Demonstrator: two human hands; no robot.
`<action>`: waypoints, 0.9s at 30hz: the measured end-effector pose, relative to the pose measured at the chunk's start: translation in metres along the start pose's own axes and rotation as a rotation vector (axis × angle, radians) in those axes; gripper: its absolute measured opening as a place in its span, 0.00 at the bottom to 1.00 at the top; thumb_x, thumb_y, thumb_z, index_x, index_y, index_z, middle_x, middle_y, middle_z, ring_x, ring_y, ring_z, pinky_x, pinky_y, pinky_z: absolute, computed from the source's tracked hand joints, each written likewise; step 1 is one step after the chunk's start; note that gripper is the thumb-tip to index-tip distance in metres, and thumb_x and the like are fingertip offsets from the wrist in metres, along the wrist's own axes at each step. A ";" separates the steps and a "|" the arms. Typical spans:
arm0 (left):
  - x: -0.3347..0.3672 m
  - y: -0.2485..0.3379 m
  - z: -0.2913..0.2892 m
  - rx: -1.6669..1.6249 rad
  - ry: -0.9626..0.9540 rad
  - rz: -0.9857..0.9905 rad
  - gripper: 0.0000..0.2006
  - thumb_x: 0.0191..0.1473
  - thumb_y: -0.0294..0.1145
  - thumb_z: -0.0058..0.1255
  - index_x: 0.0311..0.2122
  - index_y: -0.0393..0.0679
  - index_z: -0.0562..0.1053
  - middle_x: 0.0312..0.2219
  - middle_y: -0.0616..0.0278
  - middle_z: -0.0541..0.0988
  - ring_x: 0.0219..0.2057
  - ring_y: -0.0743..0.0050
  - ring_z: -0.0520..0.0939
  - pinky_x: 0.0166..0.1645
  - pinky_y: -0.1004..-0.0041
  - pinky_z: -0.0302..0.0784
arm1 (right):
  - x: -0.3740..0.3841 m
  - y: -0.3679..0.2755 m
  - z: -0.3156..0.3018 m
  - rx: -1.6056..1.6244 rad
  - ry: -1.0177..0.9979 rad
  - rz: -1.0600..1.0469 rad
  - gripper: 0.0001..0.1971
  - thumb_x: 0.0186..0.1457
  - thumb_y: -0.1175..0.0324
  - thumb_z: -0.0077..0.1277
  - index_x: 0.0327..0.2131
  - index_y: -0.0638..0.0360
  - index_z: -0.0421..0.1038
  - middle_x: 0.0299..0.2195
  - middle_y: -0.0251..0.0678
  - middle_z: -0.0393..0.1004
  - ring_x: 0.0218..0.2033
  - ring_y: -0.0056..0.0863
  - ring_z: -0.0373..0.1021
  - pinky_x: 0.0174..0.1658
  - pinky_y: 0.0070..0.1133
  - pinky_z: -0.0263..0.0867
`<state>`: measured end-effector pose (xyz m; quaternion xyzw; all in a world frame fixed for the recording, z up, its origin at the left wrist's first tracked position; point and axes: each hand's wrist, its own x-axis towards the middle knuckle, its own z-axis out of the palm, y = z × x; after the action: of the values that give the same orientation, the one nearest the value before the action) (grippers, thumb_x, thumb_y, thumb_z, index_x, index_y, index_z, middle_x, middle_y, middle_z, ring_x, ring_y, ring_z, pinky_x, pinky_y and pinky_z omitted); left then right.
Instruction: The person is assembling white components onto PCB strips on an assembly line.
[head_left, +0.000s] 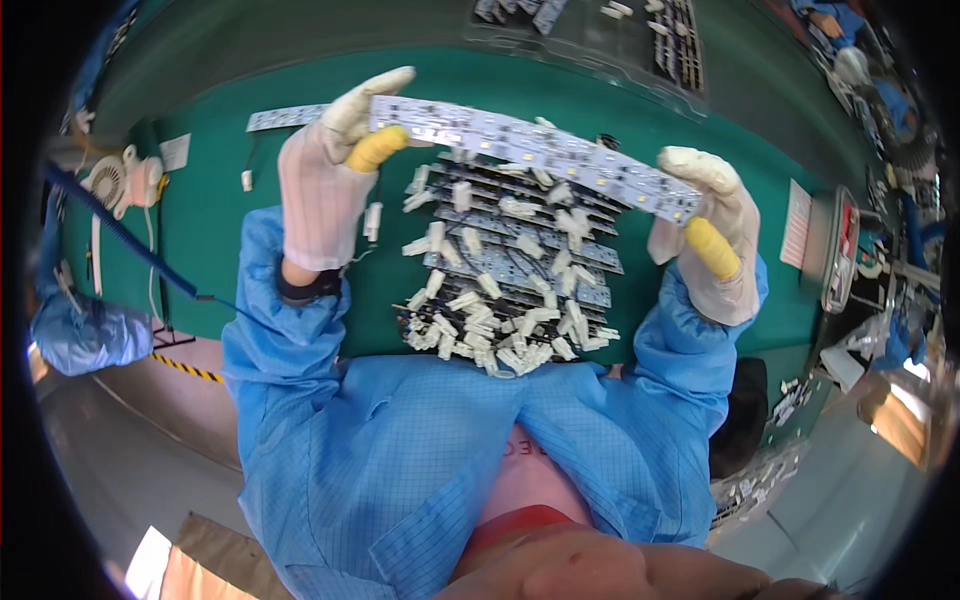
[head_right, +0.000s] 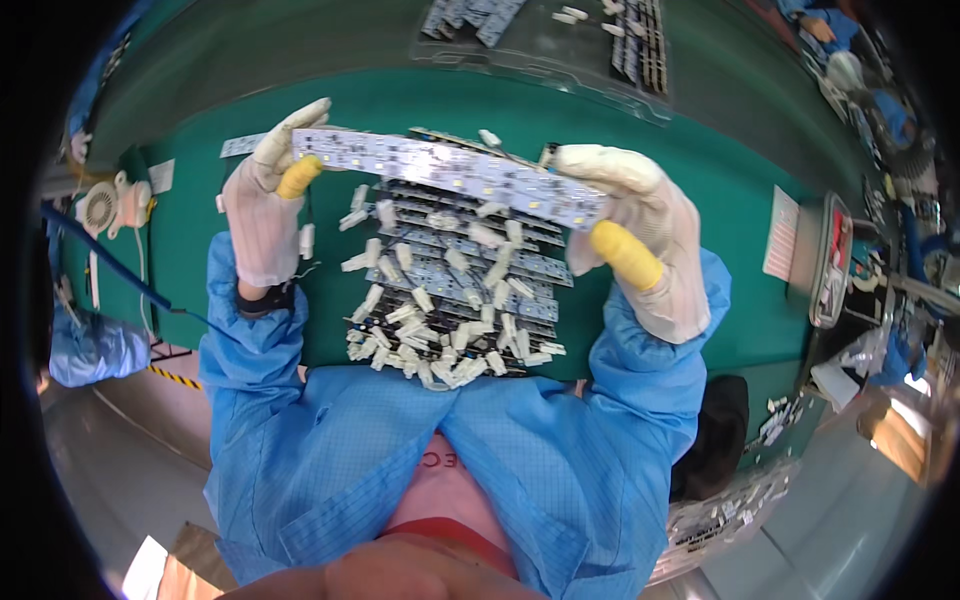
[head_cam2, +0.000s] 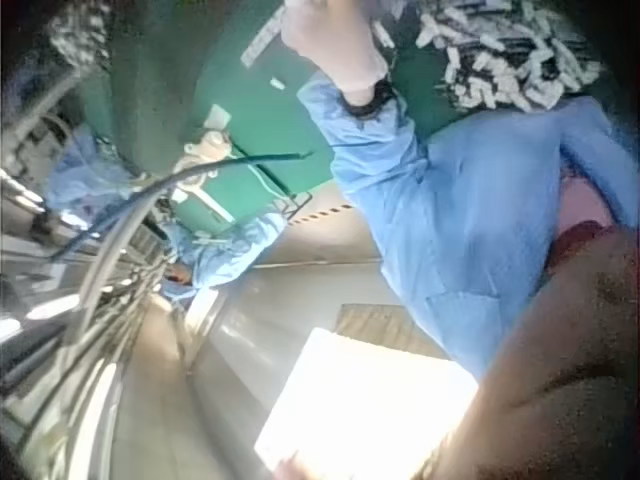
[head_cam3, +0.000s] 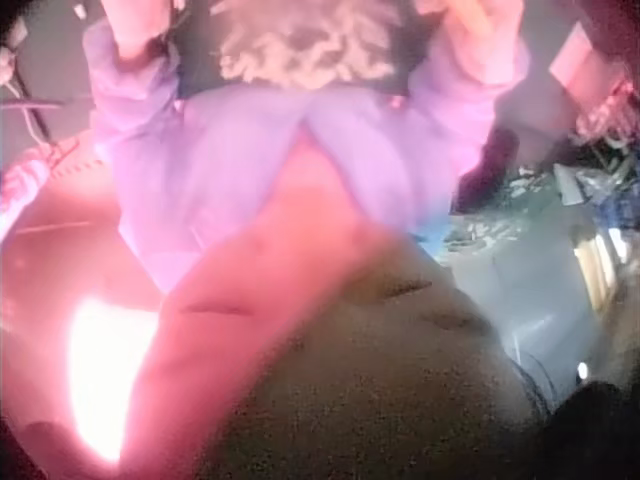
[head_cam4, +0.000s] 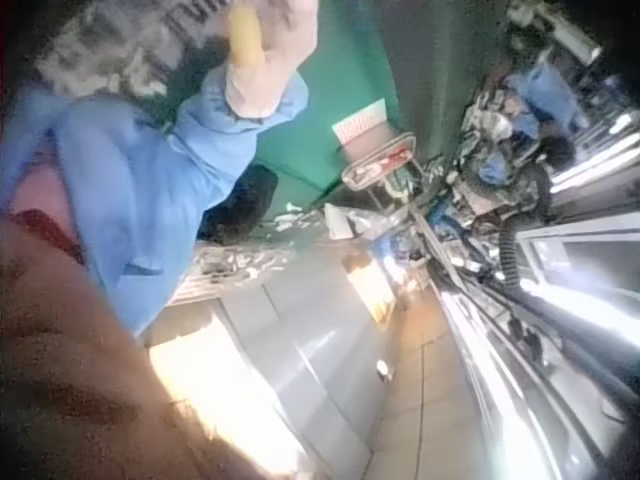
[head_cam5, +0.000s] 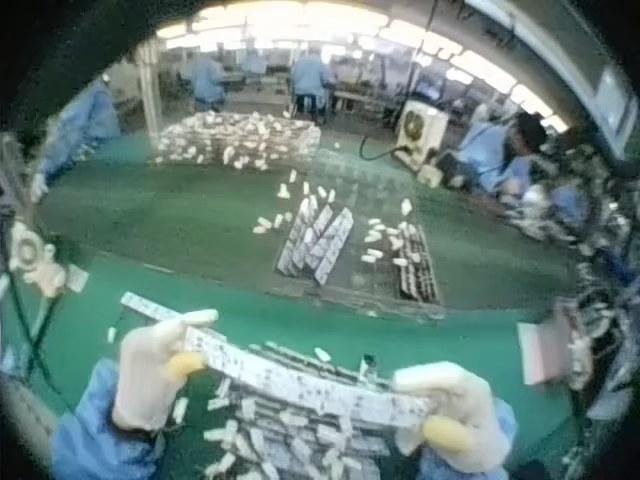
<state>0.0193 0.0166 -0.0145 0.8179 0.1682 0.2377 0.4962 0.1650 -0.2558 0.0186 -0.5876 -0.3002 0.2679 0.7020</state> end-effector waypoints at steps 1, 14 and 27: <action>0.001 -0.002 0.002 -0.056 0.010 -0.029 0.19 0.53 0.30 0.54 0.51 0.40 0.72 0.29 0.66 0.81 0.31 0.90 0.74 0.38 0.86 0.68 | -0.001 0.000 0.002 0.036 -0.022 -0.026 0.26 0.49 0.63 0.57 0.48 0.72 0.66 0.38 0.40 0.73 0.24 0.17 0.68 0.27 0.12 0.63; -0.005 -0.004 0.007 -0.609 -0.257 0.220 0.22 0.58 0.45 0.49 0.42 0.31 0.71 0.25 0.51 0.81 0.35 0.68 0.82 0.64 0.57 0.56 | 0.009 0.014 -0.006 -0.222 0.182 0.040 0.37 0.51 0.37 0.49 0.47 0.68 0.66 0.19 0.29 0.69 0.18 0.13 0.62 0.23 0.10 0.55; 0.002 -0.012 0.011 -0.186 -0.018 -0.059 0.13 0.52 0.14 0.38 0.40 0.33 0.73 0.44 0.54 0.78 0.50 0.70 0.73 0.55 0.75 0.64 | -0.002 0.009 0.001 -0.003 0.099 0.099 0.19 0.55 0.56 0.55 0.38 0.65 0.69 0.19 0.33 0.70 0.15 0.17 0.64 0.16 0.13 0.58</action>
<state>0.0262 0.0150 -0.0295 0.7651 0.1649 0.2299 0.5784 0.1627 -0.2546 0.0094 -0.6154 -0.2360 0.2726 0.7009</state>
